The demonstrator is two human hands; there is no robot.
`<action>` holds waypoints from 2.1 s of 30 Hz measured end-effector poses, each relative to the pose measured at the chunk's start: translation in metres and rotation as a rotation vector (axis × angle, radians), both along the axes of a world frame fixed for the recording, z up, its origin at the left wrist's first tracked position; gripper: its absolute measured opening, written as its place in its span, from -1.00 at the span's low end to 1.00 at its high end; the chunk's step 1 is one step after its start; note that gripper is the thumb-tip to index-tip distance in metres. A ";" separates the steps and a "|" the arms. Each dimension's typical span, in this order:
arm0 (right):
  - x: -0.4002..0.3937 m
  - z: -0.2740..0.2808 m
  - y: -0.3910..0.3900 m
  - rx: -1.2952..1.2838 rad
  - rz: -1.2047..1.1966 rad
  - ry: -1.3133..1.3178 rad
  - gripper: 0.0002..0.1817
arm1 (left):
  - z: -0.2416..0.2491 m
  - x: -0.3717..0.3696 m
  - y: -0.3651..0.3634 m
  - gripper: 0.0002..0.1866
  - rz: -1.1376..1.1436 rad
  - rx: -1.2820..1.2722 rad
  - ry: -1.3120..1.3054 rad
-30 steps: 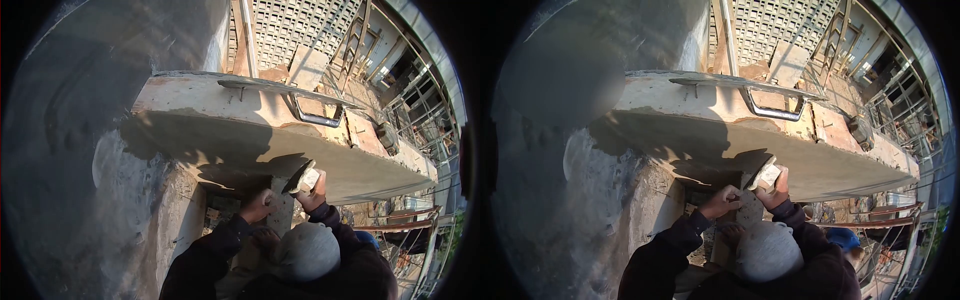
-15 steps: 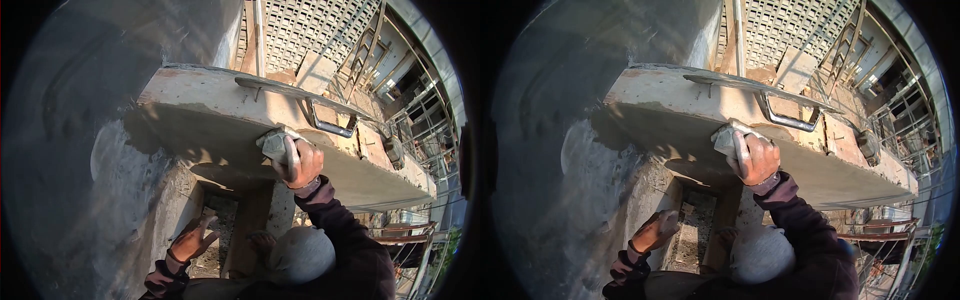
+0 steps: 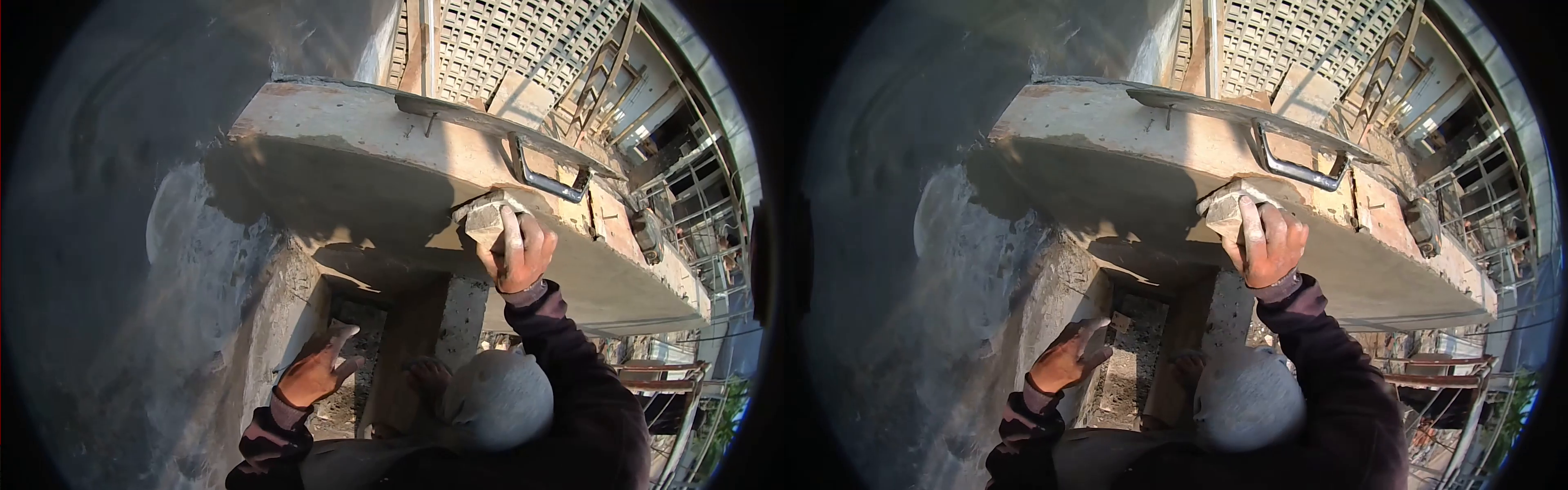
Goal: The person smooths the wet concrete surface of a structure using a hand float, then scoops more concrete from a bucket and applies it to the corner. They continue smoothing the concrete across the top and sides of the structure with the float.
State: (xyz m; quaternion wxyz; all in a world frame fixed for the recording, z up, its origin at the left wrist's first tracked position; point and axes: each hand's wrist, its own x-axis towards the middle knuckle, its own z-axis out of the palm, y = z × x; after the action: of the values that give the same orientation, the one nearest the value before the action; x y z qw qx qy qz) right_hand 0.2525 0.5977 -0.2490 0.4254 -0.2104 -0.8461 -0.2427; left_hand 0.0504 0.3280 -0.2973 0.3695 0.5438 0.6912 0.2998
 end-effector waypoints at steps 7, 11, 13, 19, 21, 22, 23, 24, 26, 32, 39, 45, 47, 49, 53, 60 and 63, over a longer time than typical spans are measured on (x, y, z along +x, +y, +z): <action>0.006 -0.121 0.013 -0.140 0.078 -0.515 -0.52 | -0.030 -0.008 -0.008 -0.46 -0.114 -0.167 -0.037; 0.051 -0.074 0.019 0.050 -0.098 -0.073 -0.44 | -0.025 -0.024 -0.034 -0.47 0.060 0.051 0.014; 0.023 -0.026 0.014 0.009 -0.004 0.145 -0.40 | -0.024 -0.030 -0.039 -0.45 0.133 -0.078 0.086; 0.014 -0.085 0.012 -0.083 0.043 -0.406 -0.55 | -0.042 -0.026 -0.012 -0.52 0.048 -0.054 0.240; 0.060 -0.088 0.023 0.009 -0.058 -0.206 -0.53 | -0.041 -0.028 -0.012 -0.51 0.042 -0.025 0.236; 0.087 -0.082 0.026 0.047 -0.163 -0.120 -0.45 | -0.040 -0.028 -0.015 -0.51 0.037 -0.020 0.223; 0.103 -0.067 0.025 0.069 -0.240 -0.053 -0.41 | -0.026 -0.032 -0.022 -0.51 0.102 -0.031 0.051; 0.108 -0.052 0.025 0.040 -0.219 0.030 -0.35 | -0.023 -0.042 -0.030 -0.50 0.157 -0.140 -0.005; 0.089 -0.035 0.021 0.022 -0.204 0.106 -0.25 | -0.039 -0.053 -0.052 -0.49 0.349 -0.095 0.118; 0.011 -0.121 0.016 0.012 -0.046 -0.471 -0.54 | -0.038 -0.048 -0.033 -0.48 0.320 -0.184 -0.073; 0.108 -0.102 0.026 0.055 -0.241 -0.181 -0.43 | -0.033 -0.056 -0.070 -0.47 0.338 -0.143 0.105; -0.017 -0.081 0.013 0.231 -0.100 -0.054 -0.56 | -0.034 -0.051 -0.056 -0.47 0.265 -0.190 0.098; -0.030 -0.109 -0.003 -0.107 -0.074 -0.543 -0.53 | -0.033 -0.047 -0.046 -0.47 0.250 -0.162 0.118; -0.021 -0.127 0.003 -0.030 -0.023 -0.514 -0.51 | -0.037 -0.046 -0.045 -0.45 0.211 -0.099 0.244; 0.072 -0.169 0.008 -0.302 -0.082 -0.725 -0.51 | -0.039 -0.048 -0.049 -0.47 0.174 -0.186 0.096; 0.154 -0.097 -0.006 -0.252 -0.259 0.012 -0.24 | -0.062 -0.045 -0.016 -0.45 0.013 -0.174 0.179; 0.138 -0.046 0.017 -0.091 -0.214 0.120 -0.21 | -0.065 -0.044 0.003 -0.45 -0.018 -0.229 0.150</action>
State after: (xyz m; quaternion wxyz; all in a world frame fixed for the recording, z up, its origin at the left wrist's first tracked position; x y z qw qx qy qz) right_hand 0.3901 0.6147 -0.2953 0.4371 -0.3326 -0.8019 -0.2351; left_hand 0.0060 0.3307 -0.3621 0.3791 0.5254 0.7416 0.1742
